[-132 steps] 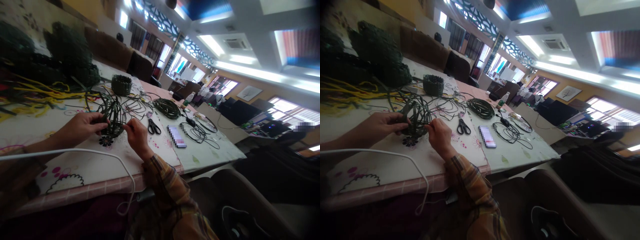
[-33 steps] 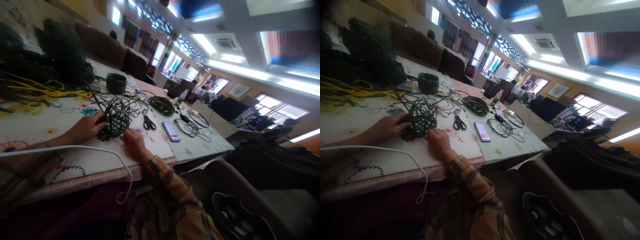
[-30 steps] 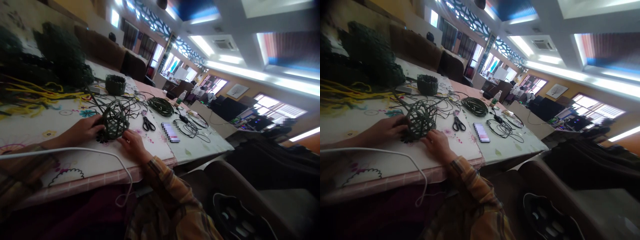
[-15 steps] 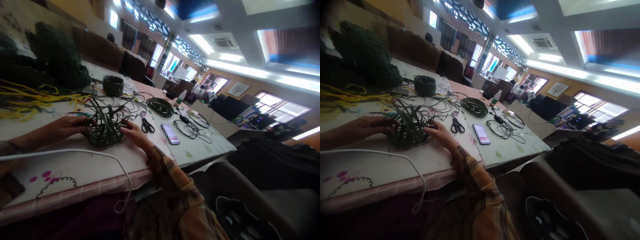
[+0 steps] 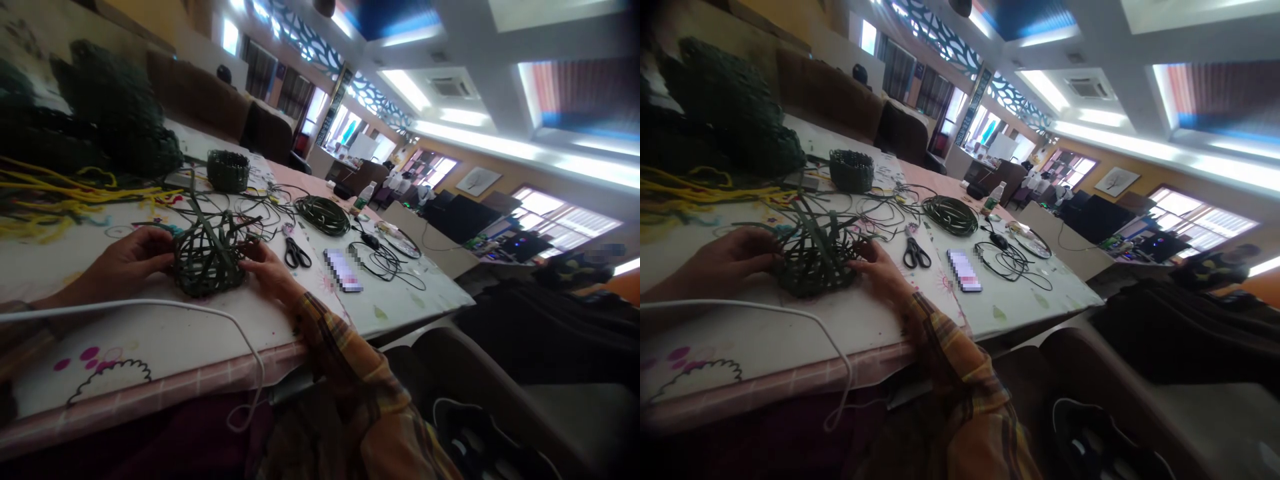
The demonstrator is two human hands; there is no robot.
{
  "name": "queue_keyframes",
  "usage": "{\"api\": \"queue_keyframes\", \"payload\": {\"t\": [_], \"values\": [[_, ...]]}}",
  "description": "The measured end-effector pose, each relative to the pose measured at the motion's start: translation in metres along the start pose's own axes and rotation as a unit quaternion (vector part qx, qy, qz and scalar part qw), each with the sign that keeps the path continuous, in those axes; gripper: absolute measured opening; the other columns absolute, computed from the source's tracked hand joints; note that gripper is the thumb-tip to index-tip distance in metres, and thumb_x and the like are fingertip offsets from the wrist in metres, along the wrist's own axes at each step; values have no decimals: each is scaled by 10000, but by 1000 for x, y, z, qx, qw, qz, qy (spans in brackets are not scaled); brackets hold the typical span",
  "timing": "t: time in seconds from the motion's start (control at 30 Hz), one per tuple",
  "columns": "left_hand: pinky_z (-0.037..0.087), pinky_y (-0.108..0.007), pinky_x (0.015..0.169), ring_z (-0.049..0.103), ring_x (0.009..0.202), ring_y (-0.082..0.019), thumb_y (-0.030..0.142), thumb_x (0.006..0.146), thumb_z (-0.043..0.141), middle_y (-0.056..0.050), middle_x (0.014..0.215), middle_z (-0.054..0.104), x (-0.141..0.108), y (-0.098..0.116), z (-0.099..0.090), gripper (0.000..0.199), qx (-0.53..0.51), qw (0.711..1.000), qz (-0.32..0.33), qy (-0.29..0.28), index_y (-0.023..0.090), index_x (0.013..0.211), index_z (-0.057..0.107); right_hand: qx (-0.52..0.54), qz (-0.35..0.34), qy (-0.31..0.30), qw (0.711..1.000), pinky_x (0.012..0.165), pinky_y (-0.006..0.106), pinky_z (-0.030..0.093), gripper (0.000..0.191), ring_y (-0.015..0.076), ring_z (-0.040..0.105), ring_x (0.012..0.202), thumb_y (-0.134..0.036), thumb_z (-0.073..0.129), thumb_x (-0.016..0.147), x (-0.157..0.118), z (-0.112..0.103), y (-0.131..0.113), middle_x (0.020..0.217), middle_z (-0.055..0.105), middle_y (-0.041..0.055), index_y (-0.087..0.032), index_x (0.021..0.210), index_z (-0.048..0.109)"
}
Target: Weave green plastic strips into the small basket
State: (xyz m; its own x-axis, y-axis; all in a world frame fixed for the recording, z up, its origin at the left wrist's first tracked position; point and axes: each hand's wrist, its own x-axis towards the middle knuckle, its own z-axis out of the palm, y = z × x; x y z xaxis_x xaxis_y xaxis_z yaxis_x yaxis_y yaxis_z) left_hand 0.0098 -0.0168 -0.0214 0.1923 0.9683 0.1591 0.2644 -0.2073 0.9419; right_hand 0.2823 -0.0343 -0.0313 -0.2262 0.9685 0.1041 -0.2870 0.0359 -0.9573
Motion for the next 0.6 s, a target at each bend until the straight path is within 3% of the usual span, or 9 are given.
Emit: {"api": "queue_keyframes", "payload": {"t": [0.27, 0.43, 0.5, 0.6], "values": [[546, -296, 731, 586, 777, -184, 596, 619, 710, 10, 822, 608, 4, -10, 0, 461, 29, 996, 79, 14, 261, 864, 508, 12, -1, -20, 1000, 948, 324, 575, 612, 180, 643, 1108, -118, 753, 607, 2, 7, 2, 1218, 664, 4, -271, 1153, 521], [552, -323, 741, 608, 767, -203, 659, 588, 708, -3, 831, 625, 4, -18, -5, 562, 107, 993, 24, 51, 238, 930, 558, 8, 3, -24, 1000, 982, 318, 558, 628, 172, 644, 1066, -134, 800, 571, 4, 4, 3, 1179, 676, -4, -255, 1135, 552], [571, -348, 794, 640, 846, -227, 681, 581, 719, -35, 953, 657, 5, -21, -6, 666, 105, 993, 13, 53, 227, 1050, 583, -10, 7, -22, 1000, 992, 331, 557, 623, 174, 647, 1057, -142, 805, 581, 4, 4, 2, 1179, 676, 1, -250, 1143, 556], [573, -353, 905, 629, 1121, -275, 702, 627, 716, -110, 1391, 570, 8, -20, -8, 829, 80, 996, 39, 8, 245, 1299, 555, -28, 4, -23, 999, 998, 336, 559, 618, 172, 650, 1063, -138, 805, 610, 4, 4, 1, 1182, 673, 4, -249, 1164, 553]]}}
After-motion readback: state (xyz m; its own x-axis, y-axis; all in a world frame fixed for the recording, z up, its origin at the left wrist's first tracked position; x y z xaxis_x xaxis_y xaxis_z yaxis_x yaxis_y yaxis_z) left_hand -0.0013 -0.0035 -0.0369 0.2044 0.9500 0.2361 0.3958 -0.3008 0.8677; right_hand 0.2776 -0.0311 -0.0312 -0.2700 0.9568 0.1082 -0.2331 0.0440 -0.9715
